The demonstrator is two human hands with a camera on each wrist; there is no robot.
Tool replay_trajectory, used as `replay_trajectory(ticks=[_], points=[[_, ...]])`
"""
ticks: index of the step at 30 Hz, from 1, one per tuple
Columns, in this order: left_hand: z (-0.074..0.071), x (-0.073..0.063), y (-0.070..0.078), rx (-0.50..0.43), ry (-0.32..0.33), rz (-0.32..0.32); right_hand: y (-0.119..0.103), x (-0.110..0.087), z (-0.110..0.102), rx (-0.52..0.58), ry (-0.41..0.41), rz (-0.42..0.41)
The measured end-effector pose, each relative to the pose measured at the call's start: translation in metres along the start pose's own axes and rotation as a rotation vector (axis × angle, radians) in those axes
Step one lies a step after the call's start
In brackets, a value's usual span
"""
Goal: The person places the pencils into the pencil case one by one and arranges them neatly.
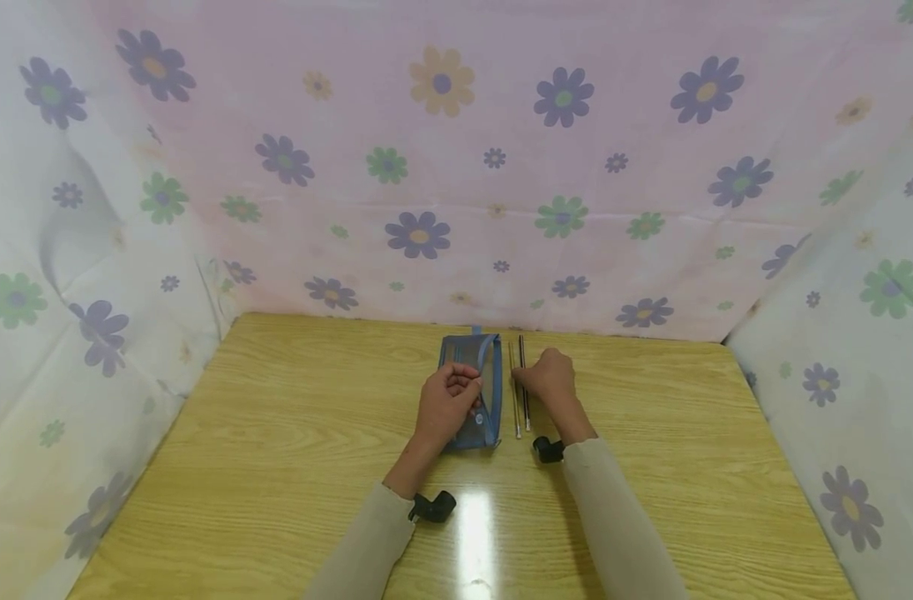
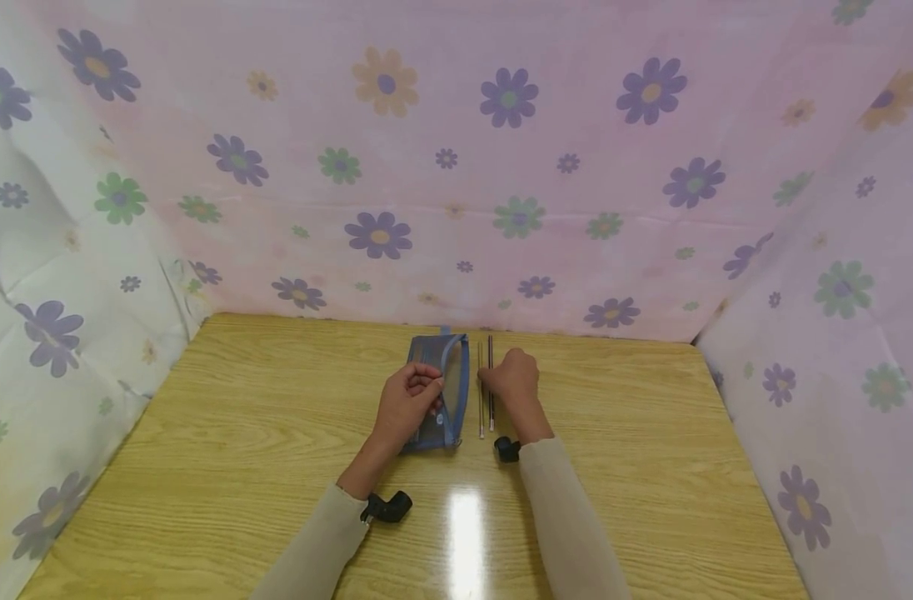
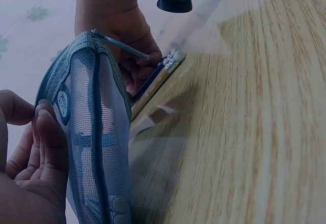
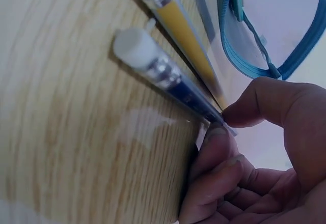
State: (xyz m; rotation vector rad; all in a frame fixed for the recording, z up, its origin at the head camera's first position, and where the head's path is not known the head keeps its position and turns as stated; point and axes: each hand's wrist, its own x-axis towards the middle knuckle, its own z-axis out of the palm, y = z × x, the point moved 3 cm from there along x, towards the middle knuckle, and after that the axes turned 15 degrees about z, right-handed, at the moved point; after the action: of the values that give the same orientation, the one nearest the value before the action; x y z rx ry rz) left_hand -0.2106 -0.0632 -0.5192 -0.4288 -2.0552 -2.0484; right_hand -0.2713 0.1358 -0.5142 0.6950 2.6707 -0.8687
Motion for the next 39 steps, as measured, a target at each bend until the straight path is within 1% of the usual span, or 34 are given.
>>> replay_trajectory(ticks=[5, 9, 20, 27, 32, 39], points=[[-0.001, 0.0, -0.003, 0.01, -0.001, -0.001, 0.003, 0.0, -0.002, 0.023, -0.022, -0.01], [-0.001, 0.0, -0.004, 0.003, 0.009, 0.001, 0.005, -0.002, -0.004, 0.066, -0.038, -0.022], [0.0, 0.001, -0.002, 0.012, 0.006, -0.011, 0.011, -0.017, -0.006, 0.16, -0.083, -0.026], [0.001, 0.002, -0.003, 0.009, -0.001, -0.022, 0.009, -0.026, -0.005, 0.221, -0.109, -0.081], [0.0, 0.001, -0.004, 0.003, -0.012, -0.016, 0.005, -0.034, -0.004, 0.255, -0.121, -0.097], [0.0, 0.002, -0.002, -0.002, -0.011, -0.011, 0.0, -0.041, 0.0, 0.31, -0.171, -0.132]])
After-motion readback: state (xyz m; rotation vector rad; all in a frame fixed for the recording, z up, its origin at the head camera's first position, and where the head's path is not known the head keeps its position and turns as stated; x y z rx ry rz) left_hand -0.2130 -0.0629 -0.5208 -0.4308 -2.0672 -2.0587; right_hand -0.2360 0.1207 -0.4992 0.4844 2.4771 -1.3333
